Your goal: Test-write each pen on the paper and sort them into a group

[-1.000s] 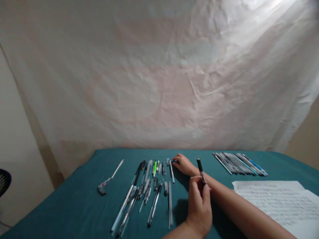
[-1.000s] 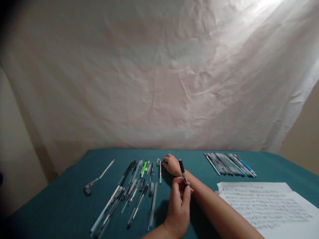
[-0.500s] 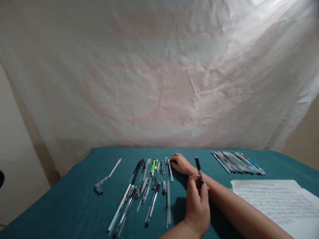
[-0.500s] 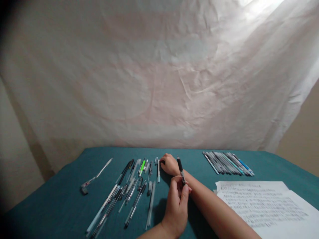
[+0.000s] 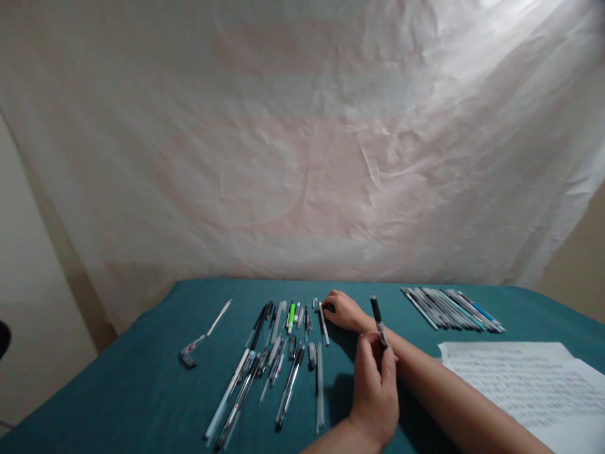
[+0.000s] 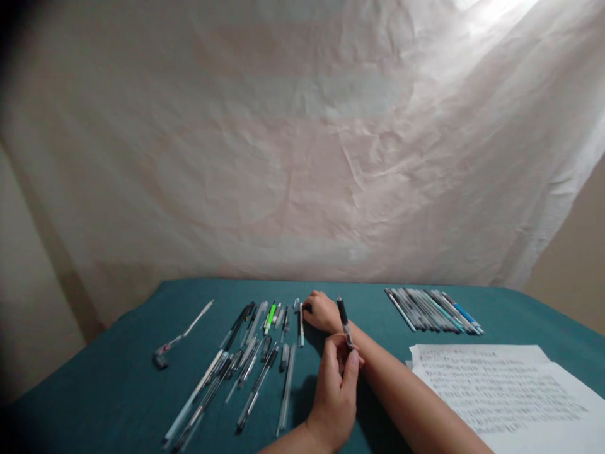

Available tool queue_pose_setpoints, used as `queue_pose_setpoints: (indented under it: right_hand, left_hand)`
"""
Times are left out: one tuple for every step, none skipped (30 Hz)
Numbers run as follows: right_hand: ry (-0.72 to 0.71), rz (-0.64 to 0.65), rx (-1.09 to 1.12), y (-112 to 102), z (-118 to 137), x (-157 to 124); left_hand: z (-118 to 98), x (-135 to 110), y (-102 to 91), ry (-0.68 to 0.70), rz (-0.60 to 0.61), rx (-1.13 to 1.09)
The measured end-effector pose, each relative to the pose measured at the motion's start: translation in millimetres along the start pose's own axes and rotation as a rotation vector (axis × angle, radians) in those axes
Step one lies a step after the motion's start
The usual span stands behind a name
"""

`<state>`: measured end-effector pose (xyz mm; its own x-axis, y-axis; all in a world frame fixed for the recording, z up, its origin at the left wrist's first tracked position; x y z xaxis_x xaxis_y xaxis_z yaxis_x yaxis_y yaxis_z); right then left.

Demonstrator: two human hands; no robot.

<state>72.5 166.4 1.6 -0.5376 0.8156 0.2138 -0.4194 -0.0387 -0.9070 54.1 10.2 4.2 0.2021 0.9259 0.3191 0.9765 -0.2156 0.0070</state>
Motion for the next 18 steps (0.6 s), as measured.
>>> queue_pose_setpoints:
  right_hand:
    - [0.004, -0.003, -0.001, 0, 0, 0]
    - [0.008, -0.005, -0.001, 0, 0, 1]
    - [0.011, -0.006, -0.001, 1, 0, 1]
    - [0.012, -0.006, 0.001, 0, 0, 1]
    - [0.013, -0.004, 0.003, 0, -1, 0]
    - [0.012, -0.002, 0.007, -1, -1, -1]
    - [0.011, 0.0, 0.011, -2, -1, -3]
    - [0.01, 0.003, 0.017, -3, -2, -4]
    - [0.007, 0.007, 0.022, -4, -2, -7]
    - [0.005, 0.011, 0.028, -4, -4, -10]
    - [0.003, 0.015, 0.033, -5, -6, -13]
    - [0.002, 0.021, 0.039, -6, -9, -17]
    - [0.003, 0.028, 0.044, -6, -12, -21]
    - [0.005, 0.036, 0.05, -7, -16, -26]
    - [0.007, 0.046, 0.057, -8, -19, -32]
    - [0.008, 0.057, 0.066, -9, -22, -40]
    - [0.007, 0.067, 0.078, -12, -24, -48]
    - [0.008, 0.075, 0.092, -15, -25, -58]
  left_hand:
    - [0, 0, 0.0, 0.002, 0.0, -0.003]
    - [0, 0, 0.0, 0.005, 0.001, -0.006]
    - [1, 0, 0.1, 0.007, 0.001, -0.009]
    - [1, 0, 0.2, 0.008, 0.0, -0.011]
    - [1, 0, 0.4, 0.009, 0.0, -0.013]
    - [1, 0, 0.6, 0.01, 0.001, -0.015]
    - [1, 0, 1.0, 0.012, 0.006, -0.017]
    - [1, 0, 1.3, 0.016, 0.011, -0.02]
    - [0, 0, 1.6, 0.021, 0.018, -0.024]
    - [-1, 0, 1.9, 0.026, 0.025, -0.028]
    - [-2, 0, 2.0, 0.031, 0.028, -0.031]
    - [-2, 0, 2.0, 0.032, 0.028, -0.032]
    - [-3, 0, 1.9, 0.031, 0.024, -0.033]
    - [-4, 0, 1.8, 0.029, 0.021, -0.034]
    - [-4, 0, 1.8, 0.028, 0.019, -0.036]
    - [-4, 0, 1.9, 0.03, 0.018, -0.038]
    - [-3, 0, 2.1, 0.036, 0.016, -0.04]
    - [-3, 1, 2.2, 0.044, 0.013, -0.044]
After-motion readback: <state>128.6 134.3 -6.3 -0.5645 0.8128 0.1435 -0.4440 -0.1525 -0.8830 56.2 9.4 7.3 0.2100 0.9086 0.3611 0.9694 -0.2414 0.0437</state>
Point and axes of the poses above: each hand's wrist, its own x-axis towards the middle knuckle, its own y-axis out of the palm, z = x × y, the point moved 3 cm from there along x, towards the middle knuckle, and after that the axes turned 7 degrees about z, right-handed, at the moved point
